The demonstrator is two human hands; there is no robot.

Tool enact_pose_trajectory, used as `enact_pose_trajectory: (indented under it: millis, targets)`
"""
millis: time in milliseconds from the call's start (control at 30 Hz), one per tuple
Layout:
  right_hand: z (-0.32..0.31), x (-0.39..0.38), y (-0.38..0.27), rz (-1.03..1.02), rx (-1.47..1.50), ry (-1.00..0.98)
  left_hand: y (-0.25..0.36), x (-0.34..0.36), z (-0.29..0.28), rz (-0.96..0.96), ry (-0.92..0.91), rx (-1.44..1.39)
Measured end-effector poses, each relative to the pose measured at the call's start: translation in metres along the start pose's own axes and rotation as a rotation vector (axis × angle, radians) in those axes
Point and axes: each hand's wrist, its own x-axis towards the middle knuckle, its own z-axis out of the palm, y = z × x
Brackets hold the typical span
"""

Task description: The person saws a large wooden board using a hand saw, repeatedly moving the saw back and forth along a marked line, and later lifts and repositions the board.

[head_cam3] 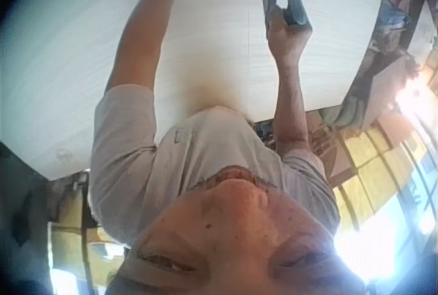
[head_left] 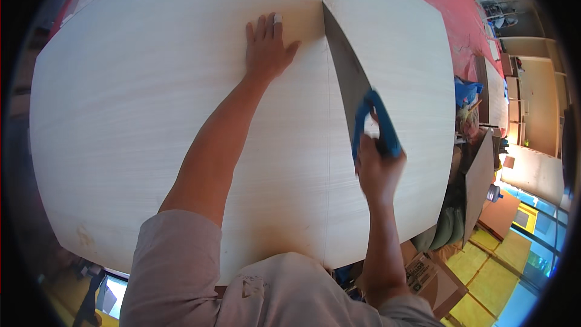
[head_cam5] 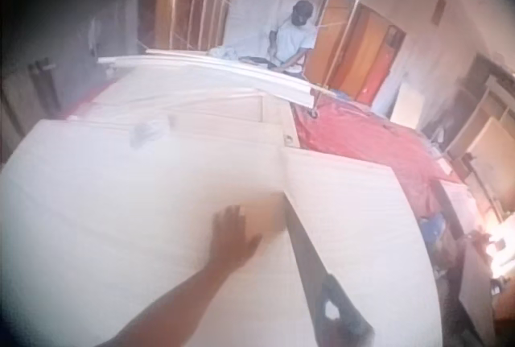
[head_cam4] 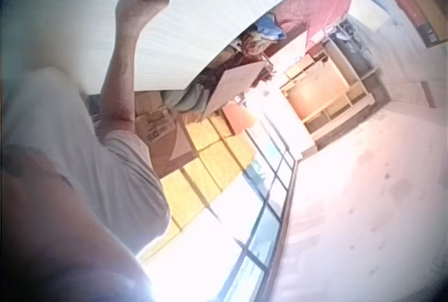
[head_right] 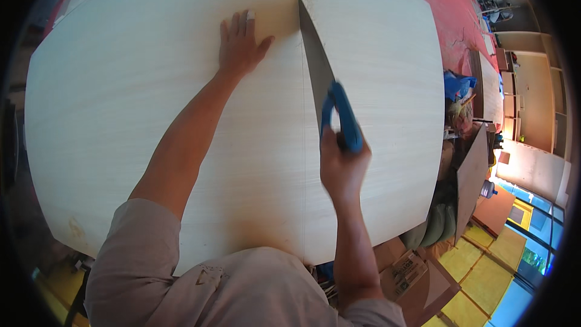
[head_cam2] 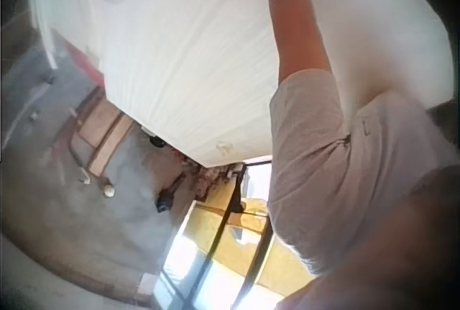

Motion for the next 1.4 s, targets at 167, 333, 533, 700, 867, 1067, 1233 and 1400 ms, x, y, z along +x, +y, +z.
enact_pose_trajectory:
  millis: [167,333,533,700,867,1067,1233,1400]
  targets:
    - [0.084,0.215,0.050,-0.314,0.036,0.093,0.032,0.020,0.000,0.020,0.020,-0.091]
    - [0.089,0.210,0.030,-0.220,0.023,-0.015,0.008,0.028,-0.004,-0.029,-0.089,-0.030]
    - [0.008,0.032,0.011,-0.003,0.008,-0.026,-0.003,0.012,0.005,-0.040,-0.082,-0.028]
    - [-0.060,-0.080,-0.020,0.184,0.112,0.069,0.012,0.012,0.005,-0.008,-0.055,-0.078]
    - [0.013,0.041,0.016,-0.061,0.032,-0.043,0.004,-0.001,-0.003,-0.013,-0.023,-0.082]
    - [0.099,0.252,0.017,-0.129,0.014,-0.033,0.023,0.011,0.002,0.001,-0.039,-0.095]
    - [0.063,0.158,0.000,-0.023,0.090,-0.104,0.003,0.011,0.004,-0.028,-0.071,-0.043]
    - [-0.048,-0.051,-0.024,0.115,0.064,-0.008,0.006,0.016,0.003,-0.055,-0.105,-0.086]
